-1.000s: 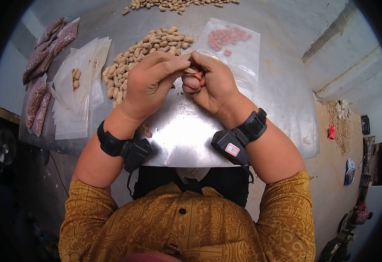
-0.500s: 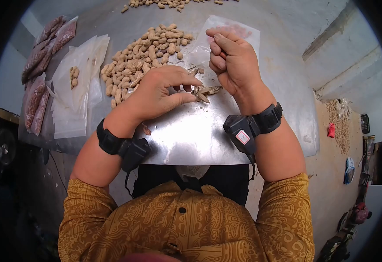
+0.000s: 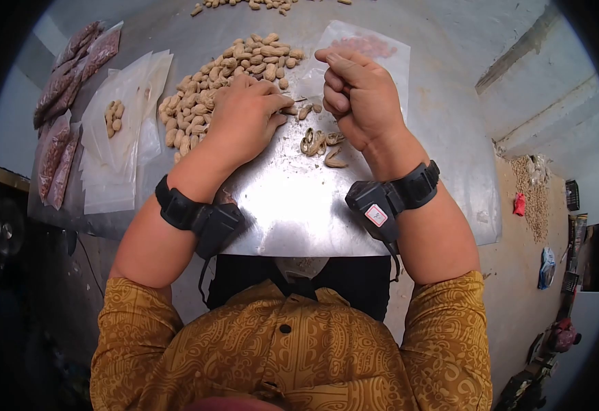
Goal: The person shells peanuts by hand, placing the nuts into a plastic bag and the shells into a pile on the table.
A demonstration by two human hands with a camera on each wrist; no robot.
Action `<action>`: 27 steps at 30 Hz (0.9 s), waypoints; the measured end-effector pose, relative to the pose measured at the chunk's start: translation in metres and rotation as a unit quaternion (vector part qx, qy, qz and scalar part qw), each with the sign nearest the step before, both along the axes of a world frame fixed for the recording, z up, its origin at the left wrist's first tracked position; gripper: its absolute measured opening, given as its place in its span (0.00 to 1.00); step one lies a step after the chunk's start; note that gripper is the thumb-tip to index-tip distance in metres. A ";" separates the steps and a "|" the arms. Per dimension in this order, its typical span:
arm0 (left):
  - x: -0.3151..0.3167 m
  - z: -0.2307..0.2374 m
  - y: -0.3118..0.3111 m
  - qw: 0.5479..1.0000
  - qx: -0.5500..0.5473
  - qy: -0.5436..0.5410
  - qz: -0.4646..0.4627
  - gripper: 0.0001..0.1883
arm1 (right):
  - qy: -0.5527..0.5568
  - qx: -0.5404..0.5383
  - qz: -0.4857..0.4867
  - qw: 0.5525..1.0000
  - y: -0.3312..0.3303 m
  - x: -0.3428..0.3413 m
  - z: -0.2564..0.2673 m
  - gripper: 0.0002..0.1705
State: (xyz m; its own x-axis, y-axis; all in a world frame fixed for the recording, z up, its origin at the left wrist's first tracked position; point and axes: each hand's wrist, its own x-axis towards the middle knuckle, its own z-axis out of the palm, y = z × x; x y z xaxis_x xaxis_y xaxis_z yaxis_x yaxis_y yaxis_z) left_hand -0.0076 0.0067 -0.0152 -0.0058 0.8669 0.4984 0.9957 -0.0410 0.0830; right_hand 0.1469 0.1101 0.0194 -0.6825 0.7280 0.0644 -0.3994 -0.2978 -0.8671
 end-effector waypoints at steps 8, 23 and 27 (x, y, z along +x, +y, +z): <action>-0.001 0.007 0.001 0.971 0.090 -0.216 -0.040 0.10 | -0.066 0.049 0.030 0.996 -0.001 -0.001 0.001 0.09; 0.010 0.020 -0.010 0.859 0.104 -0.489 -0.113 0.09 | -0.121 0.338 -0.041 0.932 -0.018 -0.006 -0.001 0.09; 0.011 0.028 -0.013 0.916 0.123 -0.365 -0.116 0.07 | -0.123 0.377 -0.030 0.918 -0.017 -0.004 0.001 0.07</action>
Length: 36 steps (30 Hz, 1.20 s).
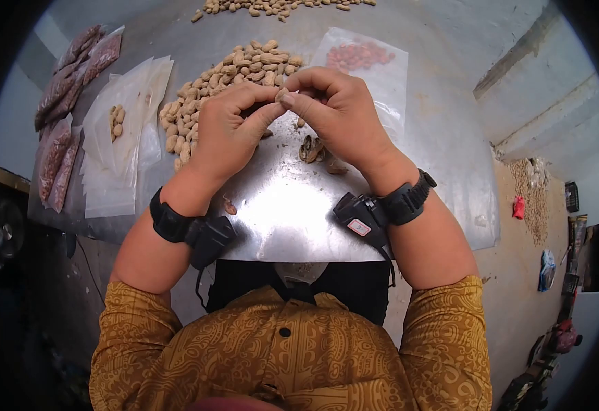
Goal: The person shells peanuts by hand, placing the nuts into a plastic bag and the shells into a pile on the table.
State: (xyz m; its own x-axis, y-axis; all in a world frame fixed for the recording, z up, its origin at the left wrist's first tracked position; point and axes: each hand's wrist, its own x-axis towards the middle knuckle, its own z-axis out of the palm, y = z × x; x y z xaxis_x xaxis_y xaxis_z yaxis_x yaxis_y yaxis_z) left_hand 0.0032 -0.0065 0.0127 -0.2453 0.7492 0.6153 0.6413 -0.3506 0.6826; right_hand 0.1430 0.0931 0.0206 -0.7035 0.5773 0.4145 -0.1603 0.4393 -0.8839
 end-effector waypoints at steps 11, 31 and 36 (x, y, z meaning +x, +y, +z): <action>0.006 -0.001 -0.004 1.000 0.018 -0.020 -0.010 0.06 | 0.048 -0.057 0.025 0.997 -0.007 -0.002 -0.001 0.06; 0.007 -0.009 0.008 0.991 0.122 -0.048 0.004 0.08 | 0.230 -0.477 0.146 0.836 -0.027 -0.015 -0.012 0.05; 0.006 -0.002 0.006 0.988 0.141 0.066 -0.011 0.11 | 0.212 -0.535 0.191 0.795 -0.016 -0.013 -0.020 0.08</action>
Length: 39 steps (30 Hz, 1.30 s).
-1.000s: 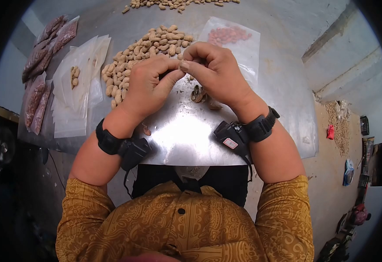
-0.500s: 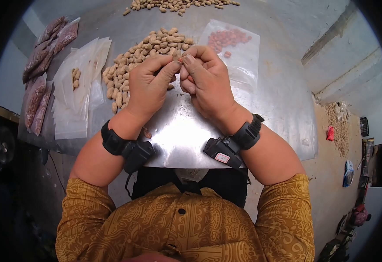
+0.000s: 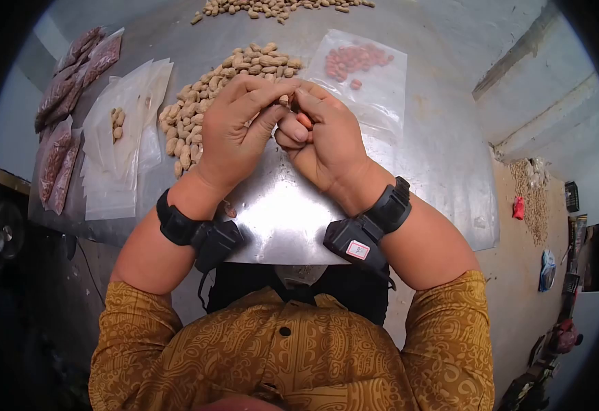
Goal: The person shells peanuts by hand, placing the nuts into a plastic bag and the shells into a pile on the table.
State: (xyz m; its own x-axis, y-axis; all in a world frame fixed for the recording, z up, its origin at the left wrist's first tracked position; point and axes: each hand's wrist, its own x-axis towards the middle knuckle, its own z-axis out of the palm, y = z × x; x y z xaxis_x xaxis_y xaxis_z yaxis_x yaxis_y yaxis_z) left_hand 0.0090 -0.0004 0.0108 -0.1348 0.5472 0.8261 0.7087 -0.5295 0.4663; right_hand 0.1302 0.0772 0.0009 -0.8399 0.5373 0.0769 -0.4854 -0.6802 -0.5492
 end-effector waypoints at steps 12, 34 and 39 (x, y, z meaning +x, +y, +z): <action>-0.008 -0.010 -0.002 0.984 -0.139 0.101 -0.039 0.16 | -0.062 0.060 -0.158 0.984 0.027 0.014 0.019 0.13; -0.028 -0.004 -0.013 0.936 -0.277 0.185 0.116 0.07 | -0.103 0.110 -0.139 0.979 0.027 0.014 0.018 0.11; -0.017 0.004 -0.008 0.970 -0.214 -0.110 0.018 0.09 | -0.161 0.175 -0.093 0.967 0.014 0.009 0.016 0.10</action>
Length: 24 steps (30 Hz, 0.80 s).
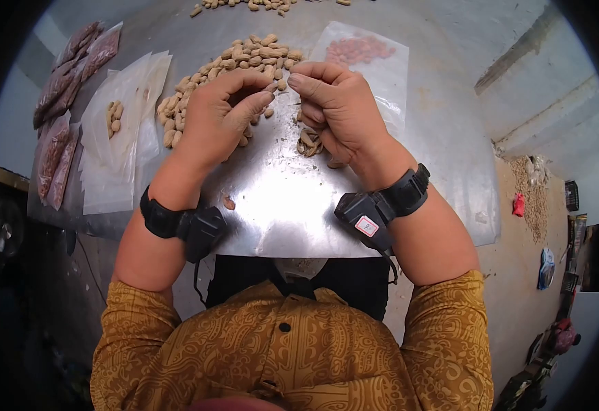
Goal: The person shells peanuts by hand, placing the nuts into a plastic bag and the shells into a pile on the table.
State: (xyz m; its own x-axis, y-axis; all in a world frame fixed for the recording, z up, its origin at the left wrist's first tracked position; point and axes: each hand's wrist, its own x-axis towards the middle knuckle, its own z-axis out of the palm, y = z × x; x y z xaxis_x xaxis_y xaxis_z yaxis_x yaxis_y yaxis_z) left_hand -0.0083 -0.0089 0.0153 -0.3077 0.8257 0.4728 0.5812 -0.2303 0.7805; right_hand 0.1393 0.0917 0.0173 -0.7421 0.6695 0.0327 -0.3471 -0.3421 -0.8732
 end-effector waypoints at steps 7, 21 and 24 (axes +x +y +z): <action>0.008 -0.001 0.001 0.995 0.018 -0.096 -0.030 0.08 | -0.039 0.092 -0.005 0.995 -0.009 -0.002 -0.002 0.09; 0.010 0.002 -0.003 1.000 0.002 0.016 -0.025 0.07 | -0.099 0.254 -0.016 0.962 -0.008 0.001 0.002 0.08; 0.011 -0.001 -0.003 0.995 -0.016 -0.088 -0.039 0.07 | -0.049 0.212 -0.027 0.976 -0.011 -0.001 -0.001 0.07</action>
State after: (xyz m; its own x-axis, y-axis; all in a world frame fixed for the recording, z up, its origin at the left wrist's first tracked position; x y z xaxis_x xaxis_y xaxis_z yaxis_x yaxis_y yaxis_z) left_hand 0.0031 -0.0117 0.0144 -0.3171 0.8641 0.3909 0.4166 -0.2434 0.8759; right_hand 0.1384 0.0803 0.0164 -0.7200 0.6494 0.2449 -0.2619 0.0725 -0.9624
